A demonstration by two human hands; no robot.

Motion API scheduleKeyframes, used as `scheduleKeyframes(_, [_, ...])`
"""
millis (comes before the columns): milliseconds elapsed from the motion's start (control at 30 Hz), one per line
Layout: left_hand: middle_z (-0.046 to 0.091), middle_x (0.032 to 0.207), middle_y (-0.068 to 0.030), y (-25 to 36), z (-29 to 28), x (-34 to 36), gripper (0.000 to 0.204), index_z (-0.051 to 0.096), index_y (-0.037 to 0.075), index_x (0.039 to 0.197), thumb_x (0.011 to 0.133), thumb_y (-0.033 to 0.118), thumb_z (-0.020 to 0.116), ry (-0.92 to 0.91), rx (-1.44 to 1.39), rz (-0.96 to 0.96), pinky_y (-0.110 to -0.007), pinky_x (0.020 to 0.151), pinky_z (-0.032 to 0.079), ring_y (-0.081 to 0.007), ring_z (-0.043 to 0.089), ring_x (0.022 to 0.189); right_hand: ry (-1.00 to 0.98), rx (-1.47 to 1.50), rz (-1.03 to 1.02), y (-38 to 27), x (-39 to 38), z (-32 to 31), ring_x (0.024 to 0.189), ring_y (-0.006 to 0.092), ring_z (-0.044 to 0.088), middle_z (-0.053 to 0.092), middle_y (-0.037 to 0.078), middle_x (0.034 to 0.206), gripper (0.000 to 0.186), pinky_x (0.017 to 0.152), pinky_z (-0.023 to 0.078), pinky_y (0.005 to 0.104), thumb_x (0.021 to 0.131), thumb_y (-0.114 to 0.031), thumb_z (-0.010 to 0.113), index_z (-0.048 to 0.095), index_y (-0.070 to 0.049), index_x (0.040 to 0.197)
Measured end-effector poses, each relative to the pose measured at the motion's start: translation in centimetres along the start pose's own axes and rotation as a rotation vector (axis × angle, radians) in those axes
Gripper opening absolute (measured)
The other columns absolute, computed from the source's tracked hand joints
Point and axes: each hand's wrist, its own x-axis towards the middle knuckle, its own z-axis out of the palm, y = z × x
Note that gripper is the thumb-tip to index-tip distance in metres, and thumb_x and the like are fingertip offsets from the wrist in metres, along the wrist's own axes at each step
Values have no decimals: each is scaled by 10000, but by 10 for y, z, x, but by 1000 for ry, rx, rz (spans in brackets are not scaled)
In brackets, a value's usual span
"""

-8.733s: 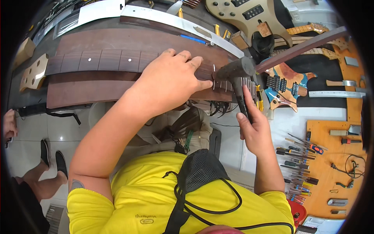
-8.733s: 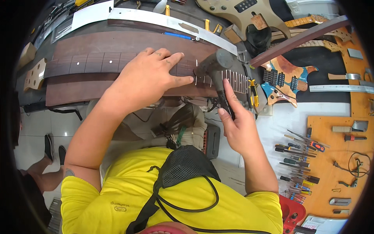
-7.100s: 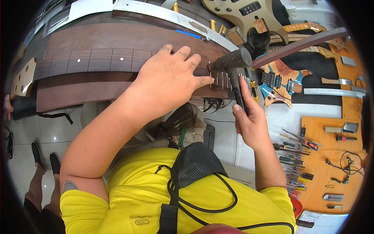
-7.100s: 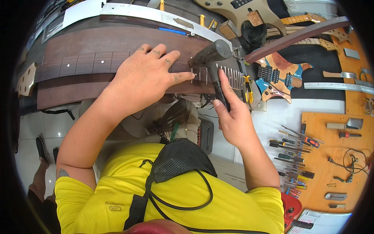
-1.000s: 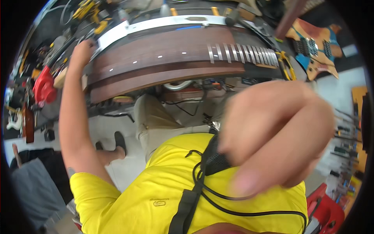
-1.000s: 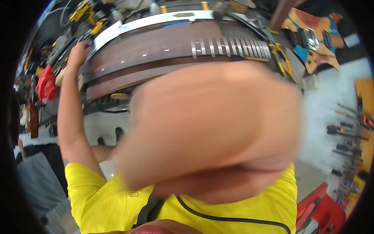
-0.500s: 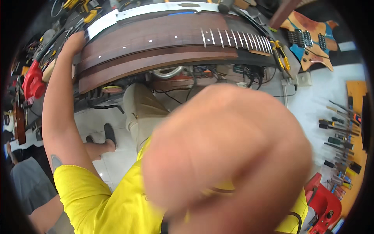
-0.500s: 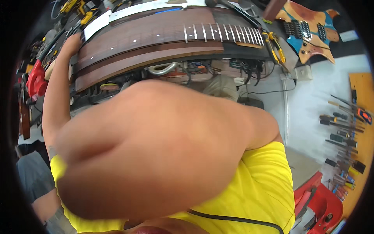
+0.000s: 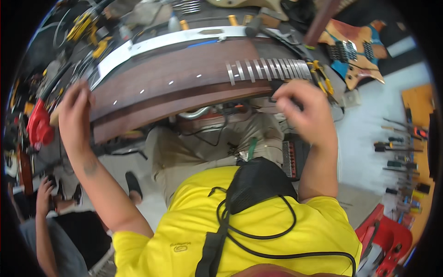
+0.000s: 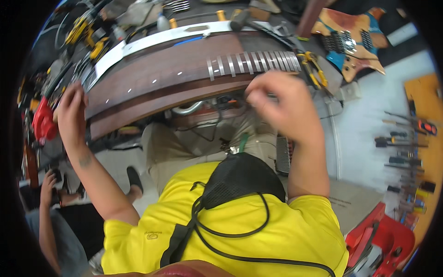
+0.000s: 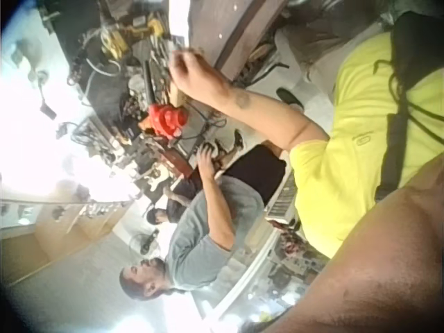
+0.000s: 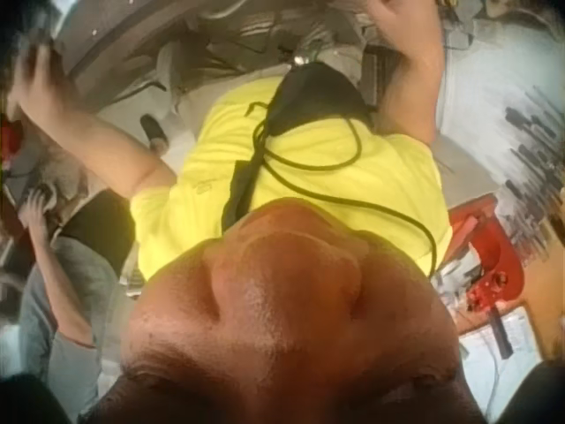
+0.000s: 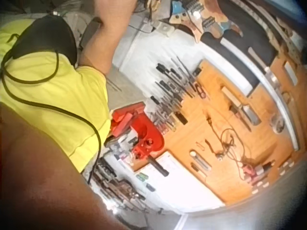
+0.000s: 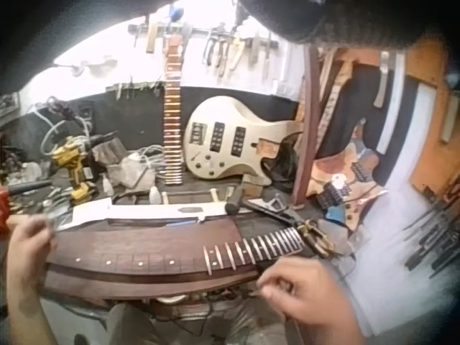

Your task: The person installs frets on a guitar neck by trimming fret wires with pliers, inserting them into the fretboard slots by hand, and hammering them down with a mallet.

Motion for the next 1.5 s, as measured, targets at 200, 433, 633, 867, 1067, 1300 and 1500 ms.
scheduleKeyframes(200, [698, 1010, -62, 6, 90, -139, 148, 665, -7, 1156, 1019, 16, 614, -367, -172, -252, -283, 806, 509, -140, 661, 899, 233, -595, 466, 131, -6, -82, 1007, 355, 726, 753, 186, 1041, 242, 894, 559, 436, 959, -194, 771, 743, -4, 1107])
scheduleKeyframes(433, [694, 988, -42, 11, 134, -152, 178, 677, -22, 1182, 1022, -24, 598, -552, -185, -370, -261, 830, 524, -106, 665, 906, -242, -755, 680, 145, 22, -77, 1094, 424, 708, 729, 266, 1130, 386, 1014, 554, 490, 846, -198, 875, 761, 17, 1146])
scheduleKeyframes(633, [687, 979, -31, 11, 147, -141, 199, 709, -42, 1207, 1052, 17, 600, -510, -202, -304, -260, 819, 519, -95, 641, 891, 251, -671, 545, 174, -16, -83, 999, 389, 714, 730, 240, 1114, 328, 902, 579, 462, 860, -99, 795, 700, 49, 1137])
scheduleKeyframes(867, [635, 908, 18, 45, 164, -108, 211, 723, -41, 1250, 1096, 61, 620, -331, -214, -155, -225, 738, 432, -51, 525, 812, 100, 741, 396, 9, -55, -15, 1074, 160, 612, 633, 72, 1222, 351, 954, 520, 351, 836, 75, 603, 604, -58, 1162])
scheduleKeyframes(1067, [725, 832, -110, 75, 189, -94, 164, 768, -18, 1145, 1016, 35, 681, -191, 179, 226, -302, 686, 524, -157, 655, 714, -373, 803, 269, -29, -43, 44, 1212, 225, 532, 556, 70, 1210, 430, 1128, 393, 354, 787, 79, 636, 632, -24, 1204])
scheduleKeyframes(1300, [726, 833, -75, 79, 184, -107, 190, 787, -15, 1153, 1004, -18, 668, -133, 258, 418, -266, 676, 473, -118, 618, 719, -417, 845, 264, -39, -40, 58, 1339, 231, 495, 549, 79, 1311, 586, 1208, 335, 370, 798, 109, 669, 613, 1, 1371])
scheduleKeyframes(1500, [715, 824, -94, 81, 178, -109, 237, 791, -18, 1178, 972, -56, 681, -154, 310, 500, -272, 670, 479, -151, 636, 698, -453, 773, 226, -33, -36, 63, 1420, 220, 466, 520, 95, 1413, 619, 1231, 313, 370, 803, 111, 669, 596, 12, 1410])
